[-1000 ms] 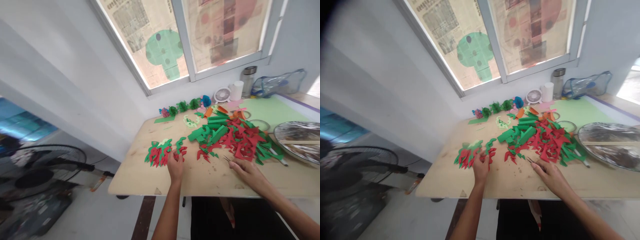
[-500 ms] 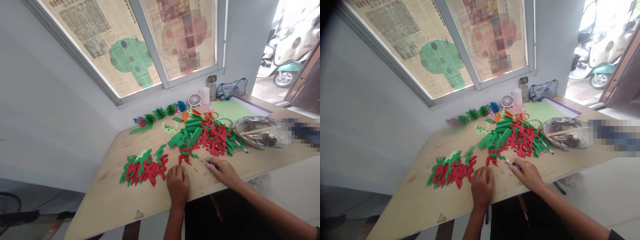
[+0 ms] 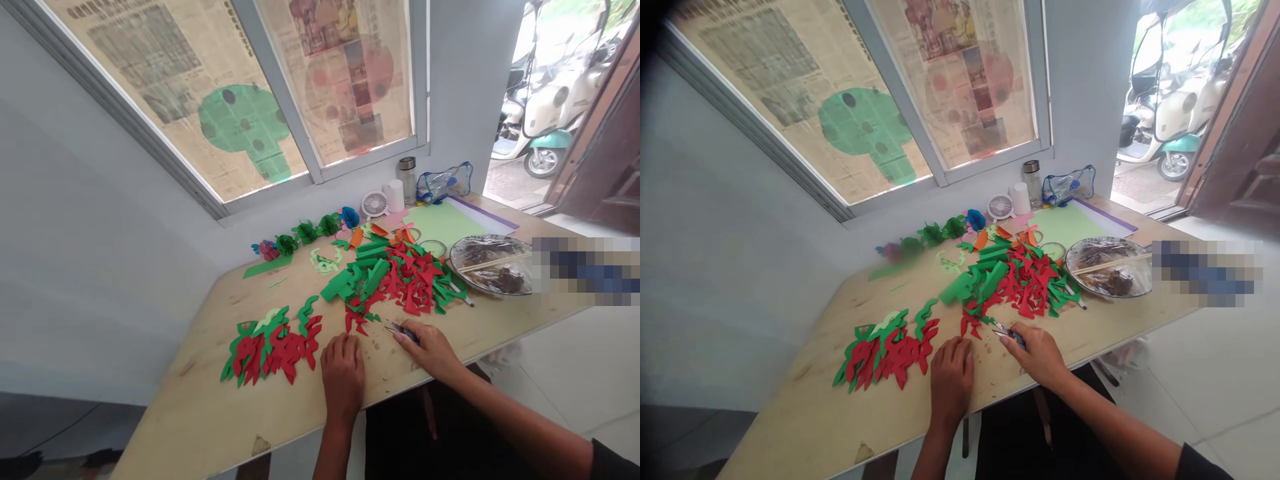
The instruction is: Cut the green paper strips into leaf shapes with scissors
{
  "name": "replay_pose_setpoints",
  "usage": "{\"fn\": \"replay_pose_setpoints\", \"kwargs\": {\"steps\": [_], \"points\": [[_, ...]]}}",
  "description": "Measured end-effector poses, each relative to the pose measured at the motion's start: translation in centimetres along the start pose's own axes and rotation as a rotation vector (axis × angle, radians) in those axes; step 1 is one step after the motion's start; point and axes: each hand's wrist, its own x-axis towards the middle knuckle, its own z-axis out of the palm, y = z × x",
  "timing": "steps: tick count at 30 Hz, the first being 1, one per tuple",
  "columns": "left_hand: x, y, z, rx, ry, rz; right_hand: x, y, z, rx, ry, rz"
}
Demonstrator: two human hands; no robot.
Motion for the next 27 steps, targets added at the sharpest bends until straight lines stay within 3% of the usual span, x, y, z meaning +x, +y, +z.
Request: {"fn": "replay_pose_setpoints", "kwargs": {"steps": [12,19,27], "points": [[0.1,-1.5,0.9,0.008,-0.072,0.129,0.0,-0.1,-0.6,0.072,-0.013,-0.005],[0.2,-1.0,0.6,-0.012,-0.115,0.183,0.0,-0.1,-0.4,0.089,0.038,0.000],[3.7,0.5,1.6,-0.164,-0.136,0.154,0.1,-0.1,-0.1,0.076,0.043,0.002]]}}
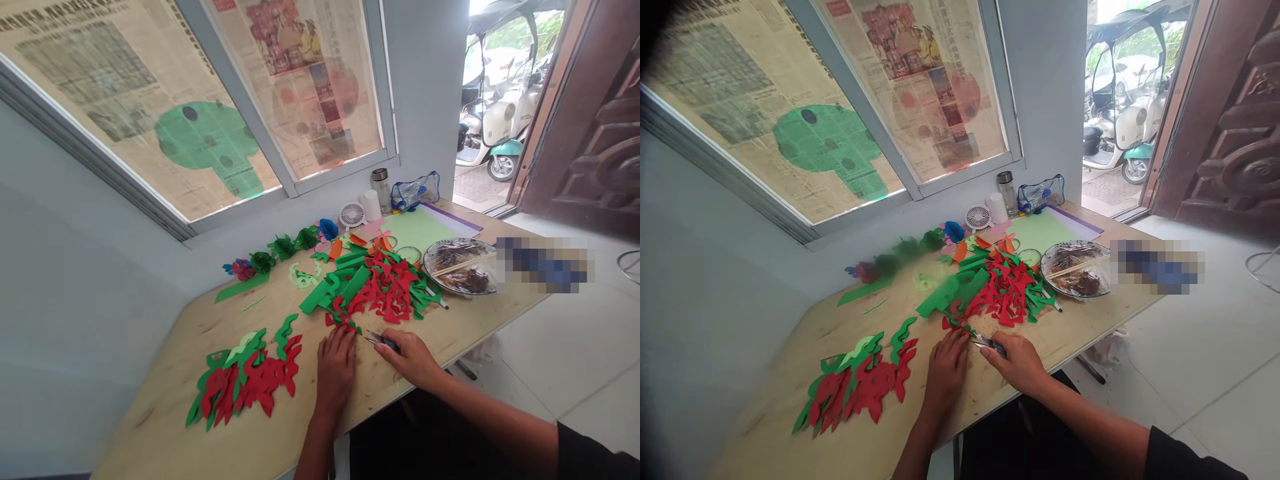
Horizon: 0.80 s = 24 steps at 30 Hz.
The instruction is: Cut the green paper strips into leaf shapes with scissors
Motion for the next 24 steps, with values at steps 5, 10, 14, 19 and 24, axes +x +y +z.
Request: {"fn": "replay_pose_setpoints", "kwargs": {"steps": [5,10,14,19,24], "points": [[0.6,-0.7,0.3,-0.211,0.126,-0.021,-0.1,0.0,0.1,0.006,-0.010,0.007],[0.2,-2.1,-0.8,-0.342,0.408,-0.378,0.0,-0.2,-0.1,0.010,-0.017,0.005],[0.4,-0.3,-2.2,-0.599,0.292,-0.516,0.7,-0.7,-0.3,0.046,0.061,0.058],[0.0,5.0,-3.4,-1.192,0.021,-0.649,1.5,-2.0,0.7,0.020,0.081,0.019],[0.0,6.5,-2.6,-1.463,0.076,-0.773,1.6,-3.5,2.7,-0.072,0.061,-0.128]]}}
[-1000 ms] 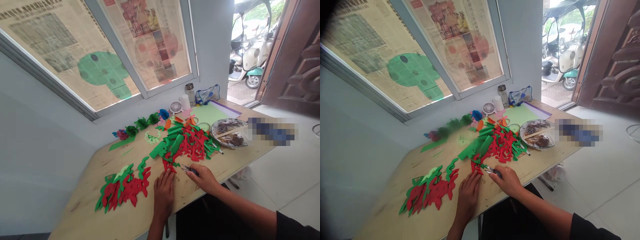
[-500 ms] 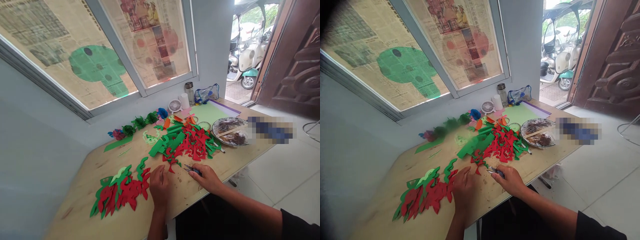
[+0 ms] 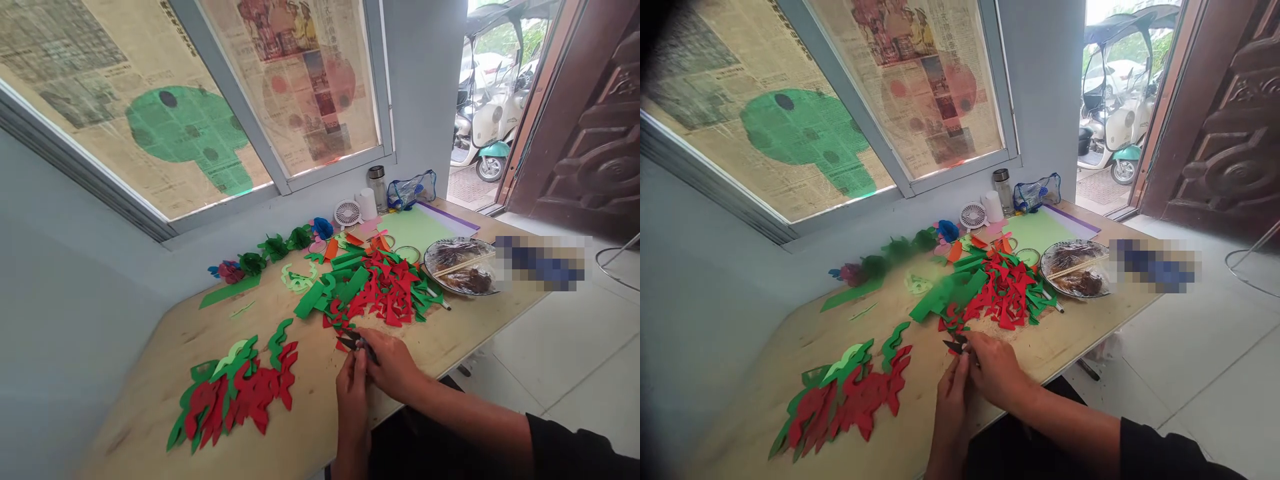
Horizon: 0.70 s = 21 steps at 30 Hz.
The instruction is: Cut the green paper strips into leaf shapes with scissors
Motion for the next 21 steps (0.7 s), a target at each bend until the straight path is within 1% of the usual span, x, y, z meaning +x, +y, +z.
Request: {"fn": "replay_pose_setpoints", "kwargs": {"steps": [2,4,6,8,10,11,13,15,17,18,21], "points": [[0.9,-0.5,-0.6,-0.004,0.083,0.012,0.0,-0.4,0.2,-0.063,-0.034,-0.054],[1.8,-0.7,-1.5,0.069,0.119,0.028,0.0,-0.6,-0.3,-0.141,-0.057,-0.097],[2.4,-0.5,-2.4,0.164,0.170,0.063,-0.5,-0.5,-1.5,-0.212,-0.044,-0.122],[2.6,0.0,-3.3,0.309,0.250,0.123,-1.5,0.1,-3.2,-0.225,0.026,-0.121],[2.5,0.5,-3.8,0.503,0.308,0.168,-3.3,1.5,-5.0,-0.181,0.069,-0.127],[2.4,0.7,-3.9,0.578,0.312,0.172,-4.5,2.5,-6.0,-0.157,0.083,-0.120],[2.2,0.9,-3.9,0.681,0.309,0.182,-7.0,5.2,-7.9,-0.190,0.172,-0.095],[2.2,0.9,-3.8,0.737,0.309,0.187,-9.2,8.5,-10.1,-0.296,0.273,-0.070],[2.4,0.6,-3.7,0.781,0.329,0.187,-10.8,12.0,-13.1,-0.428,0.398,0.019],[2.5,0.3,-3.7,0.801,0.348,0.190,-11.2,13.6,-14.8,-0.497,0.453,0.114],[2.9,-0.6,-3.9,0.862,0.411,0.227,-11.2,17.4,-20.6,-0.685,0.613,0.507]]}}
